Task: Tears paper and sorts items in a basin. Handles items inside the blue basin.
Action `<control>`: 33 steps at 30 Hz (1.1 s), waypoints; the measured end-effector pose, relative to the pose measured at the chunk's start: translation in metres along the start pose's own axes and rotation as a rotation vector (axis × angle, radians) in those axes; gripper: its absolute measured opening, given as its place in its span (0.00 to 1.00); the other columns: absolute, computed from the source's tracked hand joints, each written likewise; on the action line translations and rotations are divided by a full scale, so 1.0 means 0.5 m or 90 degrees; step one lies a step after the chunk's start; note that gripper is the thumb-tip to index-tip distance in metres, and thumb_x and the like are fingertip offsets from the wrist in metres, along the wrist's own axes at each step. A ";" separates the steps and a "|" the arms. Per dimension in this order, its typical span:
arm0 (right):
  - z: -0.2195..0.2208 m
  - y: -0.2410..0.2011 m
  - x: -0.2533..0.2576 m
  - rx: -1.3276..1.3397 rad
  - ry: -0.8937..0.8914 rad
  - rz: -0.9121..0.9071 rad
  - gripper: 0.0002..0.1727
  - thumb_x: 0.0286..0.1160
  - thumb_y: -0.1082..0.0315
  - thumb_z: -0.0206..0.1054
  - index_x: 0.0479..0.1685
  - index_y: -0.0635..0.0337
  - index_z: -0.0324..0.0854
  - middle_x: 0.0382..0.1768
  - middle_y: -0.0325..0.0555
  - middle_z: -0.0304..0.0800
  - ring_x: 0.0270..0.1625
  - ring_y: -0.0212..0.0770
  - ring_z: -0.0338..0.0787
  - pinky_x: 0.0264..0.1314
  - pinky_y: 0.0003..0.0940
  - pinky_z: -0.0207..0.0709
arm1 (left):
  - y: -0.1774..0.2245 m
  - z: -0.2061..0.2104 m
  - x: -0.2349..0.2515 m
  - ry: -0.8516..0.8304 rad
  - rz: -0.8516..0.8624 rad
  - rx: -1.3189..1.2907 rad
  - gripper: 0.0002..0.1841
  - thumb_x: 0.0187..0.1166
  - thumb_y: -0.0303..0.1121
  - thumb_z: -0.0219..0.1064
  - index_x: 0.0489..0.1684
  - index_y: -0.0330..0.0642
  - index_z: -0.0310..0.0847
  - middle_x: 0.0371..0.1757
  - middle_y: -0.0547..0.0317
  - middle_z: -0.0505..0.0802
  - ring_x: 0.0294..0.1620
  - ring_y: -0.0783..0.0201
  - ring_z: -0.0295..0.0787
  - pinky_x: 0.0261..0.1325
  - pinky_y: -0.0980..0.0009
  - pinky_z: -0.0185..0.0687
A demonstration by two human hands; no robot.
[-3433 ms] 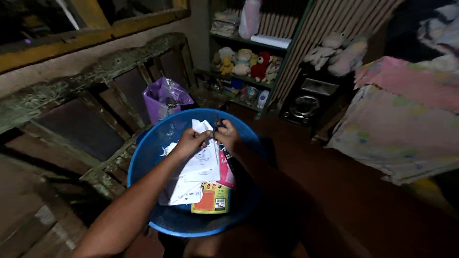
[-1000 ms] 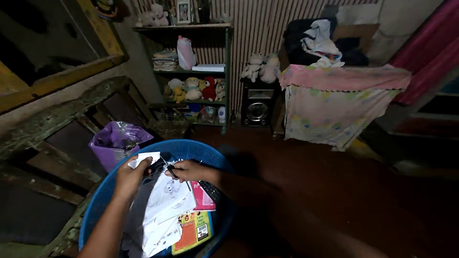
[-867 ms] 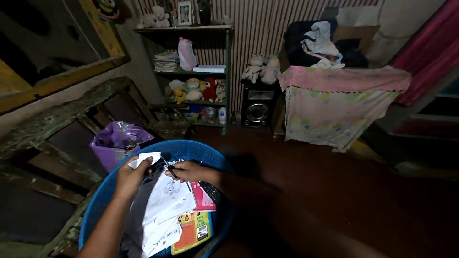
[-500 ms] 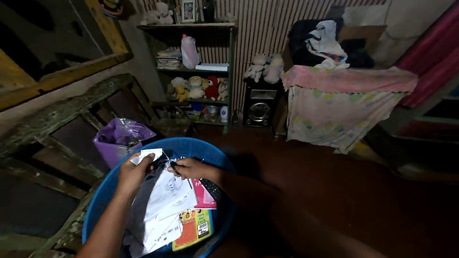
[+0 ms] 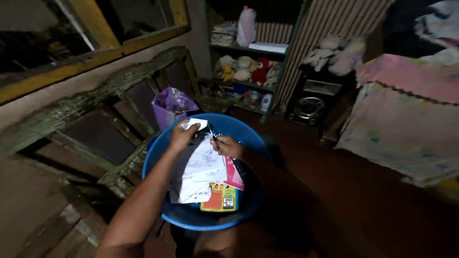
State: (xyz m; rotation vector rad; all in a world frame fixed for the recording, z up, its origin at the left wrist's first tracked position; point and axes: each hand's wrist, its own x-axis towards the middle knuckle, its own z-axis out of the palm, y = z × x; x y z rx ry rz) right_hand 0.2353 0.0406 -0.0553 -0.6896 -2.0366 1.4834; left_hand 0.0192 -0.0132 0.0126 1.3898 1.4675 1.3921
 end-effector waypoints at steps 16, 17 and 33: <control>-0.004 -0.006 -0.003 0.001 0.004 0.012 0.24 0.91 0.48 0.56 0.46 0.63 0.84 0.36 0.44 0.87 0.30 0.32 0.85 0.33 0.27 0.81 | -0.004 0.010 0.008 -0.054 0.008 -0.056 0.11 0.81 0.33 0.72 0.52 0.35 0.85 0.34 0.51 0.92 0.24 0.63 0.86 0.30 0.67 0.86; -0.003 -0.007 -0.004 0.003 0.006 0.014 0.24 0.91 0.49 0.56 0.46 0.64 0.84 0.36 0.44 0.88 0.31 0.32 0.86 0.34 0.27 0.81 | -0.003 0.010 0.006 -0.053 0.006 -0.056 0.10 0.82 0.33 0.72 0.52 0.36 0.85 0.34 0.52 0.92 0.24 0.64 0.85 0.30 0.68 0.86; -0.002 -0.001 -0.004 0.077 -0.004 -0.004 0.25 0.93 0.49 0.51 0.44 0.64 0.83 0.33 0.42 0.86 0.30 0.33 0.86 0.33 0.28 0.81 | 0.007 0.012 -0.005 -0.079 0.009 -0.019 0.09 0.83 0.34 0.70 0.51 0.39 0.85 0.36 0.55 0.92 0.25 0.66 0.83 0.31 0.69 0.83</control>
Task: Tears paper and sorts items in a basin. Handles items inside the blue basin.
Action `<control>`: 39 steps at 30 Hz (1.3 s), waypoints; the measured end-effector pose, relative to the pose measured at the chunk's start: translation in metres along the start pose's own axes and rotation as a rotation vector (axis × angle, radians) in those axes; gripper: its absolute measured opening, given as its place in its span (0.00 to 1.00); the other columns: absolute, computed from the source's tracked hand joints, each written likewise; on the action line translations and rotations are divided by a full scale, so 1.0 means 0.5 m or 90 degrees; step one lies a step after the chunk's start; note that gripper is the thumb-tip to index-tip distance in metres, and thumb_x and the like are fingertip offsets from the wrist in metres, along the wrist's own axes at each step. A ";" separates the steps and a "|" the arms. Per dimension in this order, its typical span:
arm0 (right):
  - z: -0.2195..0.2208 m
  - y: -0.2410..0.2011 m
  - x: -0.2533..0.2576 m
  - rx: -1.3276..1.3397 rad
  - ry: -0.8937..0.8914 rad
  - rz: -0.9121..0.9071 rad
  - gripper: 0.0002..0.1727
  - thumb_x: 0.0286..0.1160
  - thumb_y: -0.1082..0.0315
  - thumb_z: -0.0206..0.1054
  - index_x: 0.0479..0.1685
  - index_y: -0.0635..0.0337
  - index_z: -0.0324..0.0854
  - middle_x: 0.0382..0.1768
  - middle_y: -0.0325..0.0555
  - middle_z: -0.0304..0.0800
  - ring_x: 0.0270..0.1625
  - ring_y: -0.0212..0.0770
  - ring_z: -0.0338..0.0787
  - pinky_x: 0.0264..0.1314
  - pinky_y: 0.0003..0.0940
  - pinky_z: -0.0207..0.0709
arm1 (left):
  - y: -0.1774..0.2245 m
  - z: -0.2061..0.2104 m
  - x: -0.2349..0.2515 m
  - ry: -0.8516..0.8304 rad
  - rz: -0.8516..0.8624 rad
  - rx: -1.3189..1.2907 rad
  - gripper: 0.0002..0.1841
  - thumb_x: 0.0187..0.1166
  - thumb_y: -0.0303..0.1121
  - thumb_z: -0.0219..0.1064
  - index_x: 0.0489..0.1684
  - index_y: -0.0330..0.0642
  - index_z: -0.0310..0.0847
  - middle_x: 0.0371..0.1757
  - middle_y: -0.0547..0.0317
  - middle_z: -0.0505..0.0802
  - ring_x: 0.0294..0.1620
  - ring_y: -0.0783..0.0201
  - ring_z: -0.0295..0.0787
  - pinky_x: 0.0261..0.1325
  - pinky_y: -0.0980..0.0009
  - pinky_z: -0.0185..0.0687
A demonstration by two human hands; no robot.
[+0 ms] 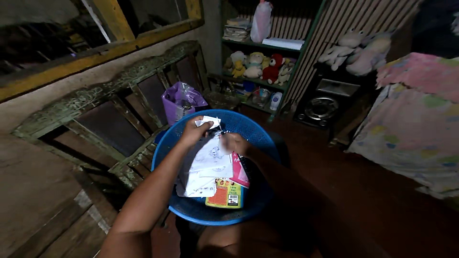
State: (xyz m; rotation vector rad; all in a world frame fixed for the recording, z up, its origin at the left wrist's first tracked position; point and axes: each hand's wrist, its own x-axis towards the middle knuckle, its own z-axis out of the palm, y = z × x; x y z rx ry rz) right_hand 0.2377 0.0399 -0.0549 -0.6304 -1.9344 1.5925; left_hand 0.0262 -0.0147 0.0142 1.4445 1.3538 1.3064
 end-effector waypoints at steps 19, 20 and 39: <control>-0.001 0.001 0.000 -0.005 -0.042 0.029 0.27 0.93 0.46 0.49 0.46 0.61 0.81 0.34 0.41 0.84 0.28 0.33 0.84 0.30 0.28 0.80 | 0.005 0.004 -0.006 0.039 -0.015 -0.005 0.11 0.83 0.37 0.70 0.55 0.40 0.84 0.36 0.57 0.91 0.25 0.67 0.82 0.31 0.69 0.82; -0.001 0.000 0.000 -0.005 -0.034 0.025 0.27 0.93 0.47 0.48 0.45 0.62 0.81 0.33 0.41 0.84 0.28 0.32 0.84 0.30 0.27 0.80 | 0.006 0.005 -0.006 0.030 -0.020 0.003 0.11 0.83 0.37 0.69 0.54 0.40 0.84 0.36 0.56 0.91 0.25 0.66 0.82 0.32 0.68 0.83; 0.000 -0.009 0.000 -0.026 -0.006 0.013 0.22 0.92 0.52 0.55 0.40 0.63 0.82 0.27 0.40 0.82 0.25 0.31 0.82 0.30 0.26 0.79 | -0.007 -0.004 0.013 0.017 -0.033 -0.052 0.11 0.82 0.33 0.71 0.53 0.36 0.85 0.38 0.51 0.93 0.26 0.64 0.85 0.31 0.69 0.85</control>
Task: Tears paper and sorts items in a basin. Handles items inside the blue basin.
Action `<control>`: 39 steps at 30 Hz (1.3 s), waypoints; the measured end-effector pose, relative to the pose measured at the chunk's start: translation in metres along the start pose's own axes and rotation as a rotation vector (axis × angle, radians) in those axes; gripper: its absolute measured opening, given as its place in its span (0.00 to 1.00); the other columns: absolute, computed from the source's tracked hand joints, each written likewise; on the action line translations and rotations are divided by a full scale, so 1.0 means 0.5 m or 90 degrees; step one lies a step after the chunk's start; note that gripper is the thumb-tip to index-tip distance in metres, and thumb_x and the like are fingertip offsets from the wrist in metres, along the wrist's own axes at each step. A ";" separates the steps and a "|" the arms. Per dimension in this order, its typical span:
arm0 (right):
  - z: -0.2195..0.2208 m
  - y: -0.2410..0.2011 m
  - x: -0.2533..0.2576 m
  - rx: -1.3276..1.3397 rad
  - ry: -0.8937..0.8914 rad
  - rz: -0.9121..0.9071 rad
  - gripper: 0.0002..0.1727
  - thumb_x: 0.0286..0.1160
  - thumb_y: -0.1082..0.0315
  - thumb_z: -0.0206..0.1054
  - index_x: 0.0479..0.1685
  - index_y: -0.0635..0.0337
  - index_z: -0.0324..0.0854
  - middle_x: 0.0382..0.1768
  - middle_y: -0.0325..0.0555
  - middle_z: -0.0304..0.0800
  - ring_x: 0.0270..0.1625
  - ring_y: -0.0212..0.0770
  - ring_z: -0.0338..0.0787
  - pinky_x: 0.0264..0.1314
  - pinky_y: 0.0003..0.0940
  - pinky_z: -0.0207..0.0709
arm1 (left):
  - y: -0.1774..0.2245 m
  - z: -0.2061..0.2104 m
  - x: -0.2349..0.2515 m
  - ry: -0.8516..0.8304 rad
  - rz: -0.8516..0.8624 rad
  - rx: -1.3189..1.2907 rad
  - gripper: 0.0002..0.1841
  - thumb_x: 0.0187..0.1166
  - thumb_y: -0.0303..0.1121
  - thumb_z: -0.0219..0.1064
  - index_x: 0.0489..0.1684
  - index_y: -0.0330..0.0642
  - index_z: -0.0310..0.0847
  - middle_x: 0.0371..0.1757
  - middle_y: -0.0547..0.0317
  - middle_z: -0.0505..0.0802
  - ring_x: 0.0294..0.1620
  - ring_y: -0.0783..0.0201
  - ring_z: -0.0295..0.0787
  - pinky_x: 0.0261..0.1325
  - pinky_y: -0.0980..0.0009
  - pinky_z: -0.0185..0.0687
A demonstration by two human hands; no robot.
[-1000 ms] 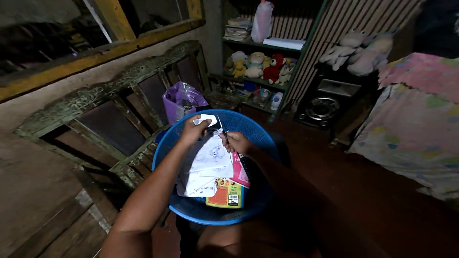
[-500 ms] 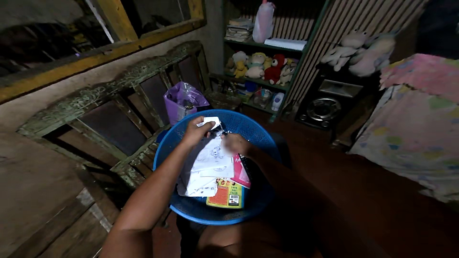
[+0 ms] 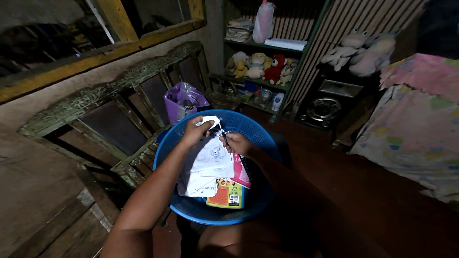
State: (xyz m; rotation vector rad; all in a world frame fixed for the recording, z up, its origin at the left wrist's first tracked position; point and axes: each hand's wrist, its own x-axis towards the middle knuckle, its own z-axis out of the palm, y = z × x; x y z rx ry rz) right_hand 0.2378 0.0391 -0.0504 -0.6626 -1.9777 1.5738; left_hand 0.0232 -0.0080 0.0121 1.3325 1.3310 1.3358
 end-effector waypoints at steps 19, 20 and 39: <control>-0.004 0.012 -0.002 0.051 -0.022 -0.021 0.23 0.93 0.51 0.51 0.42 0.62 0.82 0.30 0.40 0.83 0.27 0.31 0.83 0.30 0.26 0.79 | 0.024 0.002 -0.038 -0.046 -0.032 0.040 0.10 0.84 0.37 0.69 0.55 0.45 0.85 0.38 0.58 0.91 0.25 0.69 0.81 0.31 0.73 0.82; -0.004 0.009 -0.003 0.045 -0.020 -0.021 0.22 0.93 0.53 0.52 0.42 0.62 0.82 0.30 0.39 0.83 0.26 0.31 0.82 0.30 0.26 0.78 | 0.021 -0.001 -0.035 -0.047 -0.031 0.035 0.10 0.84 0.38 0.69 0.55 0.45 0.85 0.38 0.58 0.92 0.25 0.69 0.82 0.32 0.72 0.82; -0.004 0.013 0.003 0.031 -0.061 0.021 0.28 0.92 0.43 0.50 0.44 0.60 0.81 0.30 0.40 0.83 0.26 0.33 0.83 0.28 0.27 0.79 | 0.006 0.002 -0.009 0.010 -0.019 0.015 0.12 0.83 0.37 0.70 0.55 0.39 0.84 0.39 0.52 0.93 0.28 0.64 0.87 0.34 0.67 0.87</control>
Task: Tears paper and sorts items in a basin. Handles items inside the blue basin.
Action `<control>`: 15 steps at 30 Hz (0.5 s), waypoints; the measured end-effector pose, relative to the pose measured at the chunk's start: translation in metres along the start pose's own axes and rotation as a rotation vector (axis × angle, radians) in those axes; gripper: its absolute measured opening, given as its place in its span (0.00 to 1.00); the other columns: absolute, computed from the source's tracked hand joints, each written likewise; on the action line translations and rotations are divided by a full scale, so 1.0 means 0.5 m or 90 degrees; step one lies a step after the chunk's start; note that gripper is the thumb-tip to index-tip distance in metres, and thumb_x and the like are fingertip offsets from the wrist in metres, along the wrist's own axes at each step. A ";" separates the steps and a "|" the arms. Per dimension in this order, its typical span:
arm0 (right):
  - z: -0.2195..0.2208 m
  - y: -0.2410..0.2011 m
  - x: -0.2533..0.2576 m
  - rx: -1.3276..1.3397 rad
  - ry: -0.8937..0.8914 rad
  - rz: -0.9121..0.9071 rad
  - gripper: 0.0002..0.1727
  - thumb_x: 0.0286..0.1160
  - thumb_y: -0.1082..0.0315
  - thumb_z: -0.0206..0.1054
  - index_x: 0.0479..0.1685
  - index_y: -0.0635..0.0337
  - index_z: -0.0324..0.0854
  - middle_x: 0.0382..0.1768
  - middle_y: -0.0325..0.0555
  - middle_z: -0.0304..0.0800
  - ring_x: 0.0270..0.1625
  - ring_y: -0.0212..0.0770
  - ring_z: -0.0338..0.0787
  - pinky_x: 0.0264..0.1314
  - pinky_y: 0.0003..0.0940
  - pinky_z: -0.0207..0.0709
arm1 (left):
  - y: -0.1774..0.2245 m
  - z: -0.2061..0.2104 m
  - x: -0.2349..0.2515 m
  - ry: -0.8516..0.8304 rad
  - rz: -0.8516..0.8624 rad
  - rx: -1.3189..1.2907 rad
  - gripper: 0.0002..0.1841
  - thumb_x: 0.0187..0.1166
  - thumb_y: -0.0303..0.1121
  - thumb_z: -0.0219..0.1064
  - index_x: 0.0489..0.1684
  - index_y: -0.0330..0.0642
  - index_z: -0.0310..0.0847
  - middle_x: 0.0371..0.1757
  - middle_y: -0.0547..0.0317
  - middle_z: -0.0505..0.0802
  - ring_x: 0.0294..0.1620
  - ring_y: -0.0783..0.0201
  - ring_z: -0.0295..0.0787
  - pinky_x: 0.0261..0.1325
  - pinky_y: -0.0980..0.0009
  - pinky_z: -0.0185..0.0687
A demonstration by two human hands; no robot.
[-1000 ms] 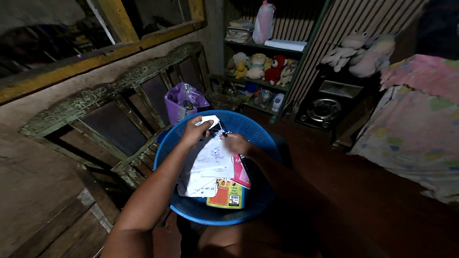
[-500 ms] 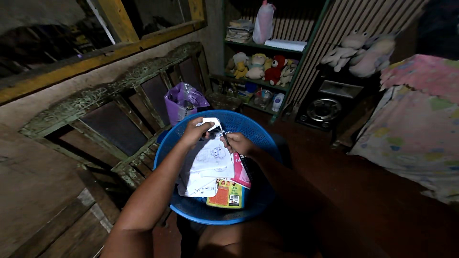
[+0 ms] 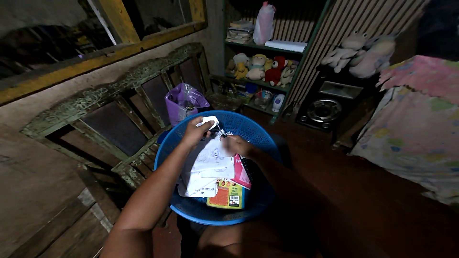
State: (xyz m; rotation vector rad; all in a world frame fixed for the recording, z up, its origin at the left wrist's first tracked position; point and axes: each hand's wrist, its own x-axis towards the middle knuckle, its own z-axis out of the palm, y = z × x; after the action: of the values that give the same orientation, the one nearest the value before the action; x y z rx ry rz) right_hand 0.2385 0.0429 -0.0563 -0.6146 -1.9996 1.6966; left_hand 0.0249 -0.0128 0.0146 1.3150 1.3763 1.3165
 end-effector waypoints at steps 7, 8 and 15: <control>0.006 -0.001 0.000 -0.007 0.032 -0.012 0.24 0.92 0.48 0.52 0.43 0.60 0.82 0.29 0.39 0.82 0.26 0.32 0.83 0.29 0.27 0.79 | 0.002 0.007 -0.009 -0.022 0.001 0.004 0.12 0.84 0.37 0.69 0.56 0.41 0.82 0.40 0.54 0.92 0.27 0.66 0.85 0.34 0.69 0.85; 0.008 -0.004 -0.001 -0.014 0.034 -0.011 0.24 0.93 0.50 0.52 0.44 0.61 0.82 0.30 0.39 0.83 0.27 0.31 0.83 0.30 0.27 0.79 | 0.003 0.006 -0.011 -0.023 -0.001 0.006 0.12 0.84 0.38 0.69 0.56 0.42 0.82 0.40 0.55 0.92 0.27 0.67 0.85 0.34 0.70 0.85; 0.014 -0.003 0.000 -0.015 0.046 -0.015 0.24 0.93 0.50 0.52 0.42 0.62 0.82 0.29 0.40 0.84 0.26 0.32 0.83 0.30 0.27 0.80 | 0.000 0.002 -0.018 -0.036 0.006 0.005 0.11 0.83 0.39 0.70 0.56 0.45 0.83 0.39 0.56 0.92 0.26 0.67 0.85 0.33 0.71 0.85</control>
State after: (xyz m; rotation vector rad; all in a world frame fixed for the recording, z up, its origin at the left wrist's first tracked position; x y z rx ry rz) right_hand 0.2341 0.0373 -0.0560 -0.6492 -1.9717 1.6156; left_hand 0.0273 -0.0213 0.0134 1.3558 1.3386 1.2722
